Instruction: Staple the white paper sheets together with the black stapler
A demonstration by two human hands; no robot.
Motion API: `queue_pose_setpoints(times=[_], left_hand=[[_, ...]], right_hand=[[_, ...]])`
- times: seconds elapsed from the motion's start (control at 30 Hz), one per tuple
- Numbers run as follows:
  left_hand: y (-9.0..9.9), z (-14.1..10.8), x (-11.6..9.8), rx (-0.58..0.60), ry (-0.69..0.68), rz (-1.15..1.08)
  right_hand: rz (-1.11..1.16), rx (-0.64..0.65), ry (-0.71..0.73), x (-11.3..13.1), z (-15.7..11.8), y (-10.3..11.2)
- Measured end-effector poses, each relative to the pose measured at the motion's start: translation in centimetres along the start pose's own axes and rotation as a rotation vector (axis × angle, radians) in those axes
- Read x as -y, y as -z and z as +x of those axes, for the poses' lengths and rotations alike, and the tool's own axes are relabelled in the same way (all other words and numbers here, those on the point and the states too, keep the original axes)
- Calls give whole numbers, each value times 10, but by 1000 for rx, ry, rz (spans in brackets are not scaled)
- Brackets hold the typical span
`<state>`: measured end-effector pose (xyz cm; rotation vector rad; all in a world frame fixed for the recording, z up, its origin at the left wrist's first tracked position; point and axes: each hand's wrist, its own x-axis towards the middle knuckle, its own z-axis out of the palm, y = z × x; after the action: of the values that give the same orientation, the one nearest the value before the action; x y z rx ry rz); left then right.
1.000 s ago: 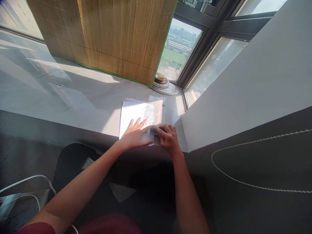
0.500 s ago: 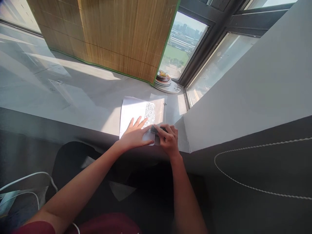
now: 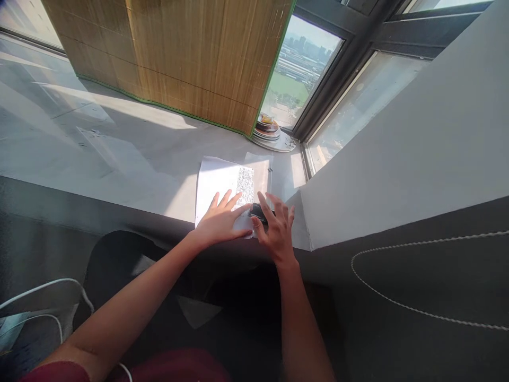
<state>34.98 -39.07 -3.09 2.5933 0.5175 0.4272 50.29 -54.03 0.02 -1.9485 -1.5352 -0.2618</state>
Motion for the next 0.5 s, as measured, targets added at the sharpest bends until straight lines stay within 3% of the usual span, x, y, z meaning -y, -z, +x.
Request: queue_pose_setpoints(times=[0.17,0.33,0.4,0.5], left_hand=[[1,0,0,12,14,12],[1,0,0,17,1,29],[2,0,-1,27,-2,58],[4,0,-2,51,0,84]], right_hand=[[88,-98,-66,3,32,12],[105,-112,-270,-7,63,-11],[77,6,-322,-6,75,-20],[-3,302,-344,0,87,-27]])
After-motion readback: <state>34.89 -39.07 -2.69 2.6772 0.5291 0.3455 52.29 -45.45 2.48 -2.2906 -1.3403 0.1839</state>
